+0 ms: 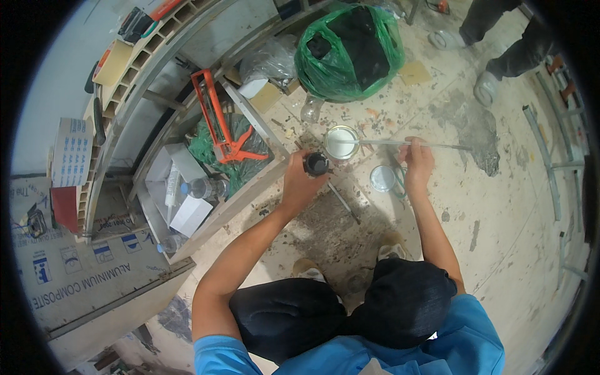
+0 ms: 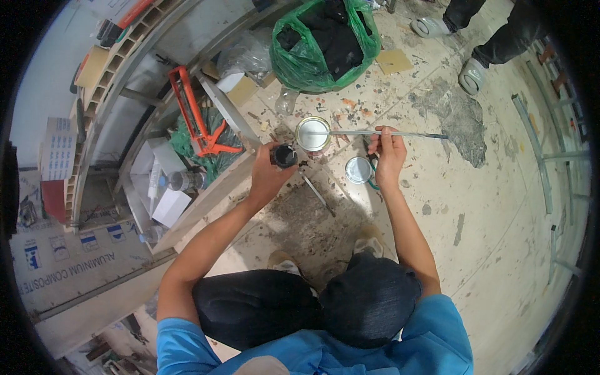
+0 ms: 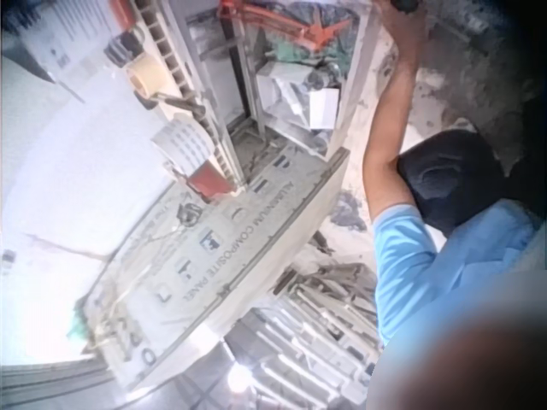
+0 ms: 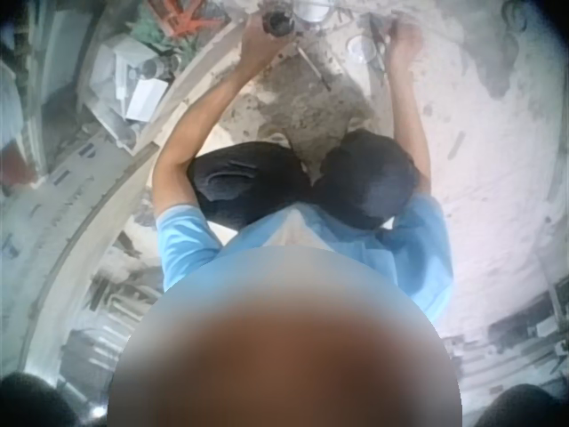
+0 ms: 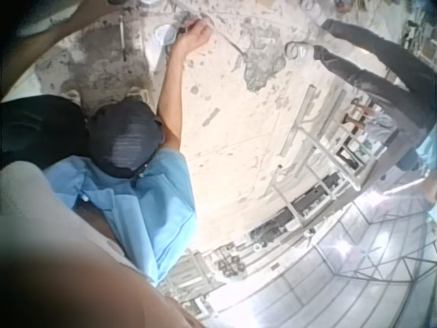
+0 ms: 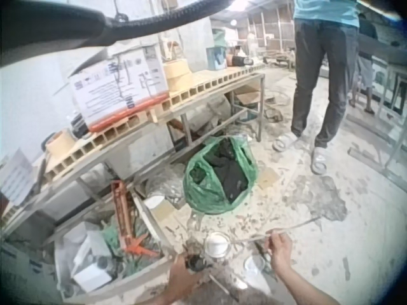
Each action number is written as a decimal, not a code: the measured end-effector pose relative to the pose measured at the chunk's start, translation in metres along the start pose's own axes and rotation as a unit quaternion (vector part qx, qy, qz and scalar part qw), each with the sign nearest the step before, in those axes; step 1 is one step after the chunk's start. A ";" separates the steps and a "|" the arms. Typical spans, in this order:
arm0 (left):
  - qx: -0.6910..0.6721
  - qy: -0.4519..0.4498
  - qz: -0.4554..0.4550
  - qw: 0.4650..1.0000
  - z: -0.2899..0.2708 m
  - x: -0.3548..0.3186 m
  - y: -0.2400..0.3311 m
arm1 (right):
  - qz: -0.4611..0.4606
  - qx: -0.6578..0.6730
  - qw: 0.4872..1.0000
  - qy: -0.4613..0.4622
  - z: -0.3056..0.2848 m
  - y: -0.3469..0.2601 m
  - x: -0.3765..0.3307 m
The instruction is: The person squats and mixes a dark substance in a small container using a metal rod. They then stand, walk to a large grey panel, and apply the substance to the panel's edge with the rod. Finally, they use a small tool to scrape or smooth the applied substance along the edge.
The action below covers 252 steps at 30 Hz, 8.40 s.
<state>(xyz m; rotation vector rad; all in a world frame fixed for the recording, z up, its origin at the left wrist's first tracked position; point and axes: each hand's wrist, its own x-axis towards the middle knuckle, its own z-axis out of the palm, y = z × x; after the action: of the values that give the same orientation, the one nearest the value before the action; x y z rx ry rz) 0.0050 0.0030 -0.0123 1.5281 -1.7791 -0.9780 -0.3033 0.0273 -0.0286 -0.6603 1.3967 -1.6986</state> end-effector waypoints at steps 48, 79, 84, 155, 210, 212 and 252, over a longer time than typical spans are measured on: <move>-0.025 0.023 0.025 0.999 0.020 0.027 0.035 | -0.173 -0.153 0.946 -0.228 0.045 -0.134 -0.013; 0.042 0.023 -0.081 0.996 0.039 -0.078 -0.093 | -0.276 -0.263 0.744 -0.548 0.130 -0.056 -0.068; 0.041 0.024 -0.058 0.997 0.044 -0.076 -0.092 | -0.298 -0.266 0.734 -0.549 0.130 -0.058 -0.065; 0.000 -0.009 0.049 0.999 0.010 0.028 -0.022 | -0.027 -0.077 0.993 -0.088 0.023 0.008 0.008; 0.027 0.045 -0.079 0.996 0.035 -0.058 -0.102 | -0.292 -0.291 0.740 -0.531 0.147 -0.070 -0.053; 0.057 0.036 -0.084 0.994 0.037 -0.060 -0.111 | -0.275 -0.286 0.739 -0.545 0.146 -0.063 -0.056; -0.036 0.174 0.125 0.976 -0.084 -0.085 0.034 | 0.031 -0.593 0.800 -0.085 -0.034 0.038 -0.005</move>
<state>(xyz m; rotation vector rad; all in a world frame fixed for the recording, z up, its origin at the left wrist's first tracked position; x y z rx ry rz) 0.0691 0.0760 0.0655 1.2979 -1.6168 -0.6027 -0.3181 0.0475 -0.0729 -1.3498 2.2345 -0.4811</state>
